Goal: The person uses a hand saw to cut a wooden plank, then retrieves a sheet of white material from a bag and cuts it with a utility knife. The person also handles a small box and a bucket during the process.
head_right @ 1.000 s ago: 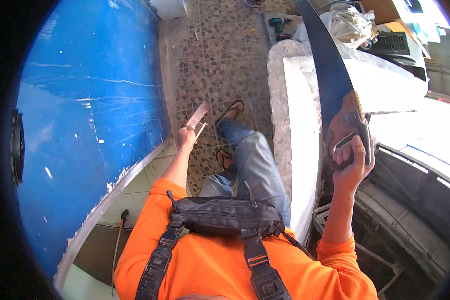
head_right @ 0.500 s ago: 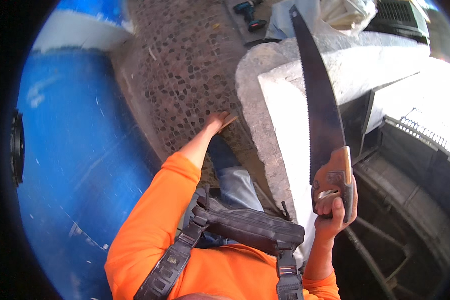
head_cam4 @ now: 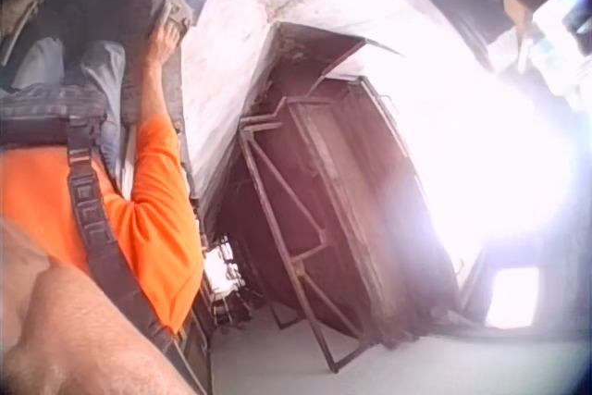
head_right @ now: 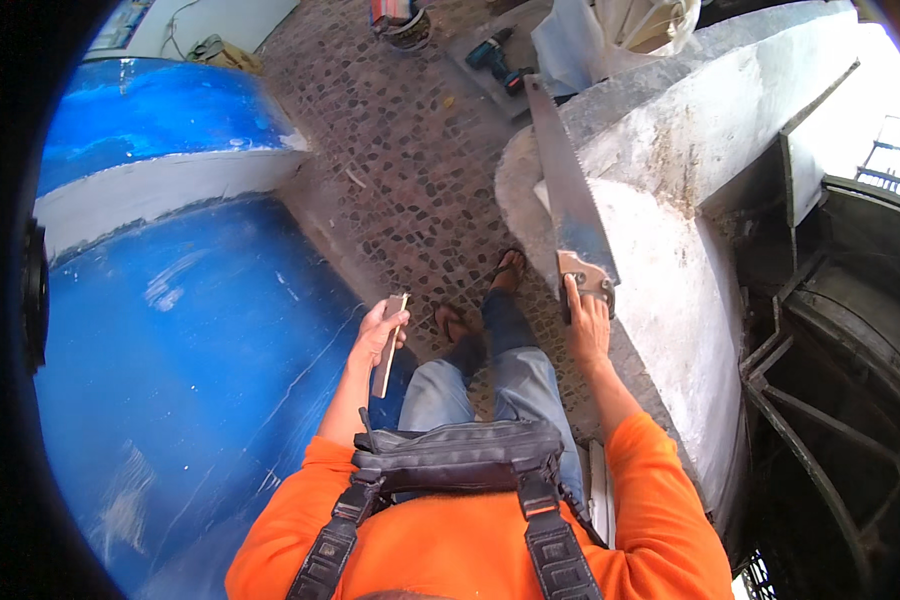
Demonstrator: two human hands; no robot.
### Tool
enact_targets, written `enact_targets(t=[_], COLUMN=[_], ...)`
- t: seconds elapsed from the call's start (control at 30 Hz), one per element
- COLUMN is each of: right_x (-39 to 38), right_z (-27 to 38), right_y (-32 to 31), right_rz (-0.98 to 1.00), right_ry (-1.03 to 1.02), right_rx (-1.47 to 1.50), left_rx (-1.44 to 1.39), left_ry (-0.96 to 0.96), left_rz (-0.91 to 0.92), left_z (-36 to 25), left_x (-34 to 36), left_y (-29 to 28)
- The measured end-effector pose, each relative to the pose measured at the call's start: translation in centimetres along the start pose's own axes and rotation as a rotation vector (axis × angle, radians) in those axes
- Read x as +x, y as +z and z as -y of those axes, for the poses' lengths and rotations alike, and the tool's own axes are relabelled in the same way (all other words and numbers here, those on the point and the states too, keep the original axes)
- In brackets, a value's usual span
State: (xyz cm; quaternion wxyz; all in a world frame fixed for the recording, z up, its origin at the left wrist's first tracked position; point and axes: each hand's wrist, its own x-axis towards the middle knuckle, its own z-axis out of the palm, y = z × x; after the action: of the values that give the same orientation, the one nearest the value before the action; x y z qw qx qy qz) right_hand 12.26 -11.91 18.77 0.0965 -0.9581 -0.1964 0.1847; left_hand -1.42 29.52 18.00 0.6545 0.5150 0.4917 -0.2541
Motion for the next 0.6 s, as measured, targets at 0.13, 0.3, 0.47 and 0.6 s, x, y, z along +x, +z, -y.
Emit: enact_targets(t=[0.13,0.3,0.47,0.6], right_x=[0.1,0.6,1.3,-0.6], right_z=[-0.1,5.5,21.3,25.5], right_y=[4.2,1.4,-7.1,-10.8], right_rz=[-0.137,-0.252,0.538,0.686], right_ry=[0.035,0.178,0.328,0.227], right_rx=[0.06,0.137,1.533,1.485], left_rx=[-0.195,-0.534,-0.796,-0.815], left_ry=[0.075,0.08,0.313,0.494], left_rz=[0.039,0.067,0.138,0.104], left_z=[-2.3,-7.3,-10.3,-13.7], left_x=[-0.4,-3.2,-7.1,-11.7], left_y=[-0.7,-0.6,2.5,5.0])
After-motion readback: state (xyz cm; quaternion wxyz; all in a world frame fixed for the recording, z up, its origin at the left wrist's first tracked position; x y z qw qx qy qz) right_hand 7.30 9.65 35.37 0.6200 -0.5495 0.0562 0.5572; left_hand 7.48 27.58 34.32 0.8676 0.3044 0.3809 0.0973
